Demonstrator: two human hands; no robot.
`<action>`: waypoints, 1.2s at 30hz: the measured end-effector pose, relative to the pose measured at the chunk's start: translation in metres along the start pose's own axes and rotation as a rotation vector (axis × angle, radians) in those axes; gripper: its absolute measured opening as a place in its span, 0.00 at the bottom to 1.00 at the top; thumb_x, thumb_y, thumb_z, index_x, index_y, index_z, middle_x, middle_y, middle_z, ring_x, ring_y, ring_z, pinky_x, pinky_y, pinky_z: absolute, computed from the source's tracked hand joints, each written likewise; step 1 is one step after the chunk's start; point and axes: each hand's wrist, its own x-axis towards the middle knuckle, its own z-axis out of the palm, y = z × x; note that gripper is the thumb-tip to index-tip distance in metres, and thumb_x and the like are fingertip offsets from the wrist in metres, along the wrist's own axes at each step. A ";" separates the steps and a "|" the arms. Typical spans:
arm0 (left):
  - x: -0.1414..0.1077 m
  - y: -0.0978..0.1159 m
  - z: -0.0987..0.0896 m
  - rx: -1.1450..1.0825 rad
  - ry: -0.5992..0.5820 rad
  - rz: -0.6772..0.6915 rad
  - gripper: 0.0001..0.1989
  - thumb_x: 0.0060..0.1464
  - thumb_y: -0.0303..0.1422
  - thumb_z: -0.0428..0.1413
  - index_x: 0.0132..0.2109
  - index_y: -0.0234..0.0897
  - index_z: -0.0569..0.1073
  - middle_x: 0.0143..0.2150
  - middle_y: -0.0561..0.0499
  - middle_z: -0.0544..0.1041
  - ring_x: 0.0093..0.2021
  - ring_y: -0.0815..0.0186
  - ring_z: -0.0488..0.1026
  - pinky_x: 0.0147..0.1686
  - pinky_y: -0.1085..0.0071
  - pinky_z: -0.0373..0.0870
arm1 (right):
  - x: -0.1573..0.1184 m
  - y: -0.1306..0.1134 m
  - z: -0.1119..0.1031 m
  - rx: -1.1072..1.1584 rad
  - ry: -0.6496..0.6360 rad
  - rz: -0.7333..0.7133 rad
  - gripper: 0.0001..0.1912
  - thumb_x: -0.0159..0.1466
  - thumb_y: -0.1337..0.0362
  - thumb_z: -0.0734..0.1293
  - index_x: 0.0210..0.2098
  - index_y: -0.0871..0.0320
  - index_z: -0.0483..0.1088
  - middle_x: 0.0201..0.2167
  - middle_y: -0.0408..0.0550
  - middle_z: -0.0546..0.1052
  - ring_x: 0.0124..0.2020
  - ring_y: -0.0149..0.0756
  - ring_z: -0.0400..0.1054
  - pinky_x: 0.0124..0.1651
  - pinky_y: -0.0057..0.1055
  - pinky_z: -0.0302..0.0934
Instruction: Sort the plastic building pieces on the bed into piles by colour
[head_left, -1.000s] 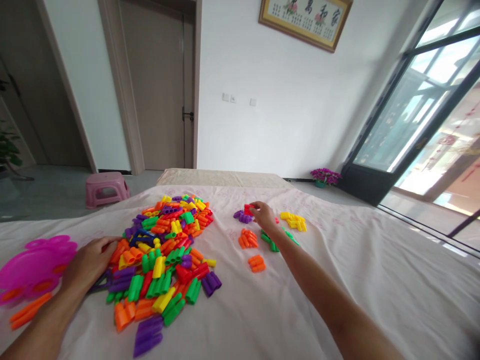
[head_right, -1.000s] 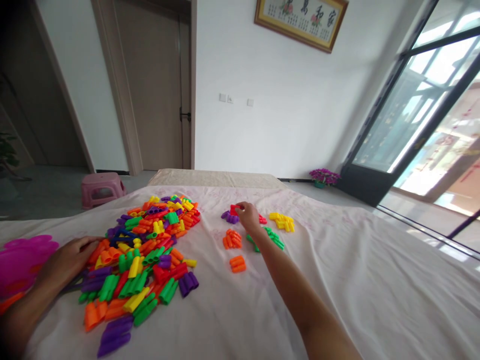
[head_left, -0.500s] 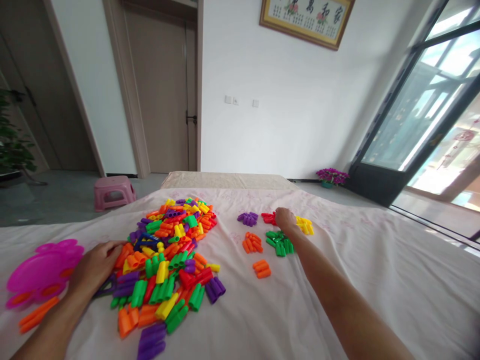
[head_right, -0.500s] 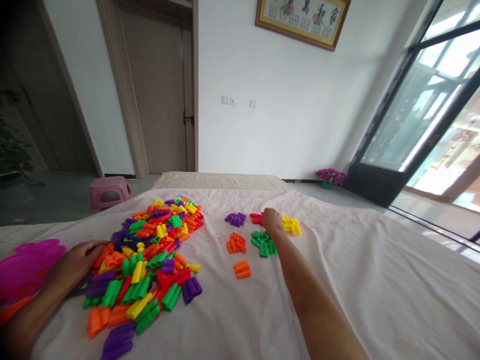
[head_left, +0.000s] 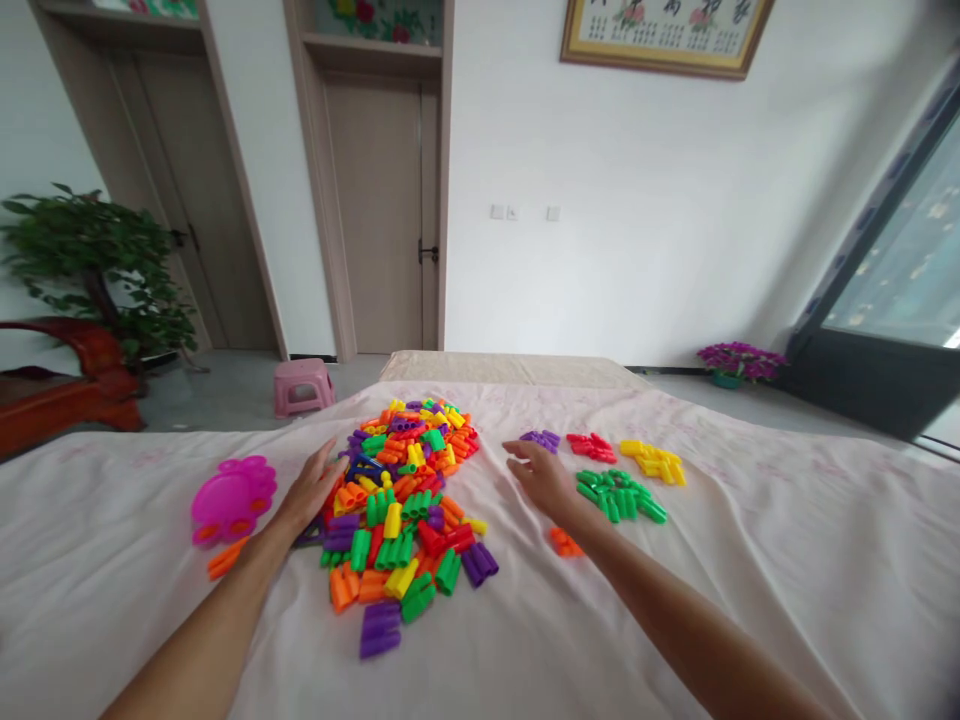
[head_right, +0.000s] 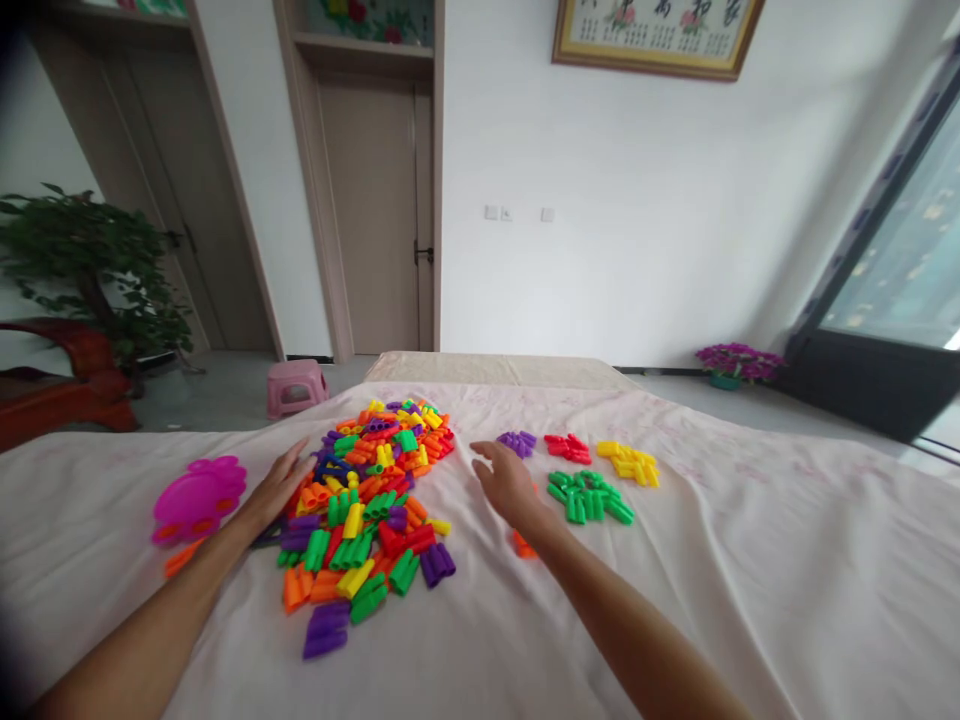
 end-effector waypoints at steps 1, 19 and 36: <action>0.002 0.004 0.001 -0.022 -0.052 0.003 0.38 0.60 0.53 0.49 0.70 0.35 0.65 0.72 0.38 0.65 0.71 0.53 0.63 0.69 0.55 0.59 | -0.008 -0.013 0.013 0.054 -0.033 -0.037 0.21 0.69 0.62 0.63 0.59 0.58 0.73 0.57 0.55 0.78 0.56 0.44 0.73 0.60 0.39 0.64; -0.008 0.041 0.048 -0.037 -0.167 0.097 0.31 0.63 0.50 0.45 0.66 0.40 0.70 0.72 0.42 0.65 0.74 0.56 0.55 0.72 0.58 0.52 | -0.051 -0.040 0.086 0.366 0.146 0.075 0.29 0.74 0.45 0.52 0.58 0.56 0.72 0.57 0.55 0.76 0.60 0.42 0.68 0.66 0.40 0.59; -0.171 0.084 0.047 0.423 -0.122 0.312 0.57 0.43 0.58 0.64 0.76 0.52 0.52 0.79 0.35 0.42 0.75 0.32 0.43 0.65 0.29 0.37 | -0.056 -0.050 0.069 0.448 0.160 0.137 0.27 0.75 0.50 0.50 0.55 0.57 0.72 0.57 0.54 0.76 0.59 0.41 0.67 0.67 0.39 0.57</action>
